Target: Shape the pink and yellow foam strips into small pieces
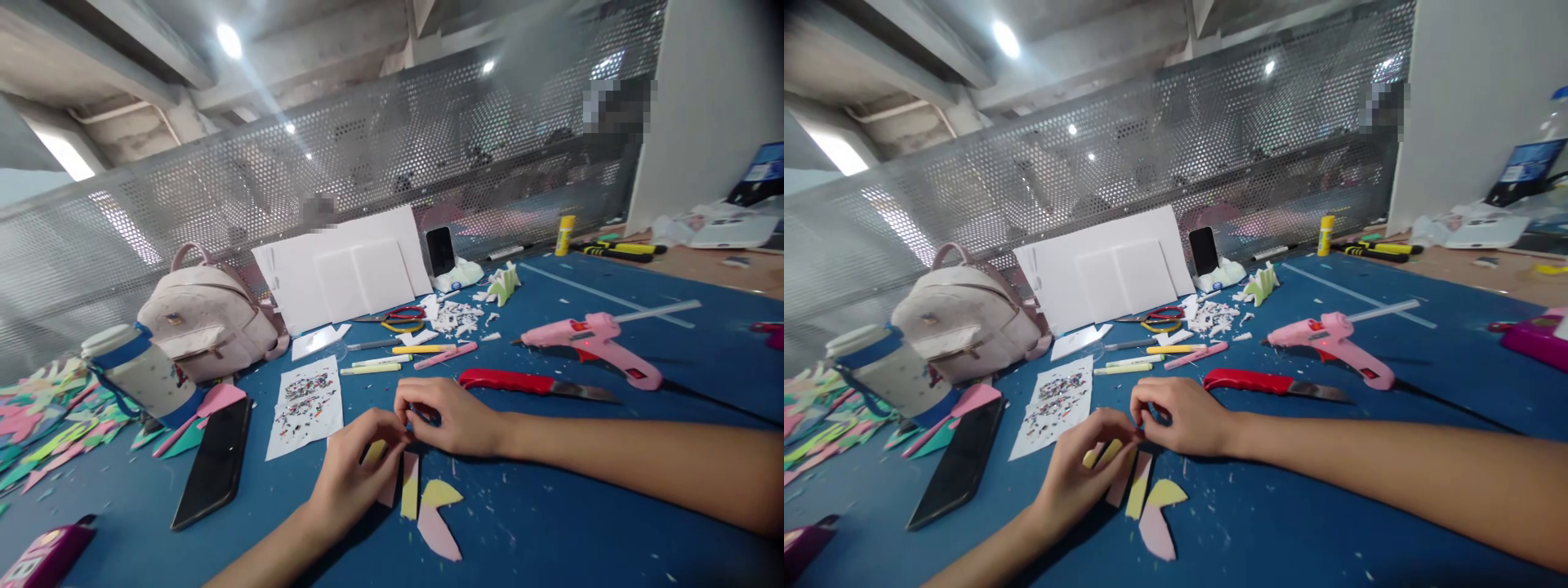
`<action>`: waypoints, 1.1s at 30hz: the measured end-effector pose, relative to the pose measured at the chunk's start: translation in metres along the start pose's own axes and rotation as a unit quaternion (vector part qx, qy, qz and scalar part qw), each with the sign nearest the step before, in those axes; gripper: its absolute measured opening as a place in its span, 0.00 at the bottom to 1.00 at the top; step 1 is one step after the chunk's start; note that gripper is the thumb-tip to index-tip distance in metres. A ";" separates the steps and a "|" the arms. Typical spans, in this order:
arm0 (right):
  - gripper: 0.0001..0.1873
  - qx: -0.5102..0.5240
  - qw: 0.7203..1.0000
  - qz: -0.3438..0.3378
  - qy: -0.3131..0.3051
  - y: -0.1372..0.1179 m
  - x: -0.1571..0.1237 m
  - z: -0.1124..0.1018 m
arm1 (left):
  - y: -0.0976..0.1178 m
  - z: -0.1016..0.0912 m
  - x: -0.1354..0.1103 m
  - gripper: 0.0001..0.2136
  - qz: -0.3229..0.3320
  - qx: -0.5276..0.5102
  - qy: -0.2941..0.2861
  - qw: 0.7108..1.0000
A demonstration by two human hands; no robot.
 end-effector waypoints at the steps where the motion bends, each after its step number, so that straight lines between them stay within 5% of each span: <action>1: 0.08 -0.001 1.000 0.000 0.000 0.000 0.000 0.000 | 0.000 0.000 0.000 0.06 -0.003 -0.001 0.002 1.000; 13: 0.05 0.032 0.999 0.021 -0.033 0.002 0.000 0.002 | -0.017 -0.013 0.004 0.06 -0.060 -0.049 0.104 0.992; 21: 0.03 0.062 0.997 0.035 -0.030 0.006 0.003 0.003 | -0.019 -0.016 0.002 0.07 -0.056 -0.053 0.111 0.991; 27: 0.07 0.168 0.979 0.100 0.051 0.018 0.006 -0.001 | -0.017 -0.021 0.007 0.08 -0.020 -0.015 0.109 0.994; 33: 0.10 0.242 0.939 0.166 0.179 0.032 0.005 -0.012 | -0.029 -0.049 0.017 0.10 -0.018 0.108 0.100 0.989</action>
Point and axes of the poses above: each hand's wrist, its own x-axis towards the middle knuckle, its own z-axis out of the palm, y = z × x, the point moved 4 cm from there along x, towards the middle knuckle, and after that the axes turned 12 degrees about -x, right-handed, at the moved point
